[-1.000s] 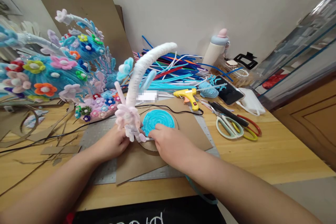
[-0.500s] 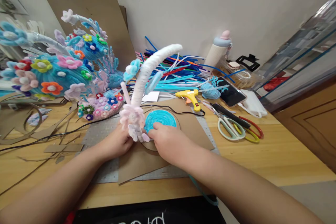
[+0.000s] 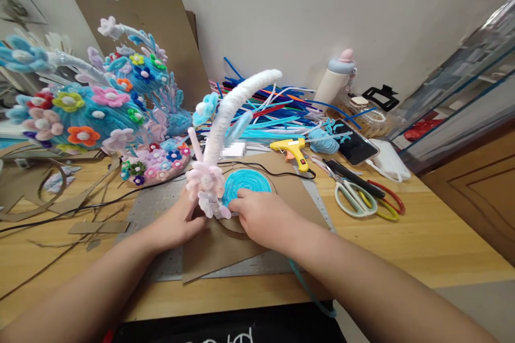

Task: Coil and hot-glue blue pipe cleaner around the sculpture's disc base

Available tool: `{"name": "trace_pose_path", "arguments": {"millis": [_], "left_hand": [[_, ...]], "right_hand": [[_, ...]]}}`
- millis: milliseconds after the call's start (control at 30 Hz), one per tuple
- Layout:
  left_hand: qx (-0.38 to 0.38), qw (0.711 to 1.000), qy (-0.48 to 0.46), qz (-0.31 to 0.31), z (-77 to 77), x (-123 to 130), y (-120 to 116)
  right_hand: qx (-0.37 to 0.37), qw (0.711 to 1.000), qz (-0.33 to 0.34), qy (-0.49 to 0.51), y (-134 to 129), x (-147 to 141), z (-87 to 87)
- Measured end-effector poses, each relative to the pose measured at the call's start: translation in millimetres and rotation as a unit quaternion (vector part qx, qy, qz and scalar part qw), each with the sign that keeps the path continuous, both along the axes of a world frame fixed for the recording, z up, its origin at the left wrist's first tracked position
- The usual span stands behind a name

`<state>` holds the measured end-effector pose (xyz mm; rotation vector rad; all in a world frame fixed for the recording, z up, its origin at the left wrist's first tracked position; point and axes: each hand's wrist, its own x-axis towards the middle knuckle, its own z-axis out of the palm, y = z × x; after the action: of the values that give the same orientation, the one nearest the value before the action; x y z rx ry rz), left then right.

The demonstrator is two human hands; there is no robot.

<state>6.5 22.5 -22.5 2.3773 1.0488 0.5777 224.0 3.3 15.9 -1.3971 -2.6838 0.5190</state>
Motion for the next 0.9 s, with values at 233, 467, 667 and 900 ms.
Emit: {"name": "trace_pose_path", "arguments": {"millis": [233, 467, 667, 900], "left_hand": [[-0.029, 0.999, -0.024, 0.021, -2.8, 17.0, -5.1], [0.012, 0.989, -0.024, 0.143, 9.3, 8.5, -22.5], [-0.001, 0.989, 0.079, 0.128, 21.0, 13.4, -66.3], [-0.037, 0.957, 0.268, 0.102, 22.8, 41.3, -66.8]], "right_hand": [[0.029, 0.999, 0.017, -0.017, 2.5, 2.1, -1.3], [0.009, 1.0, 0.002, 0.0, 0.6, 1.2, 1.5], [-0.01, 1.0, -0.007, 0.026, 0.1, 2.0, 1.8], [0.001, 0.999, -0.007, 0.054, 0.1, 3.8, -1.4]]}}
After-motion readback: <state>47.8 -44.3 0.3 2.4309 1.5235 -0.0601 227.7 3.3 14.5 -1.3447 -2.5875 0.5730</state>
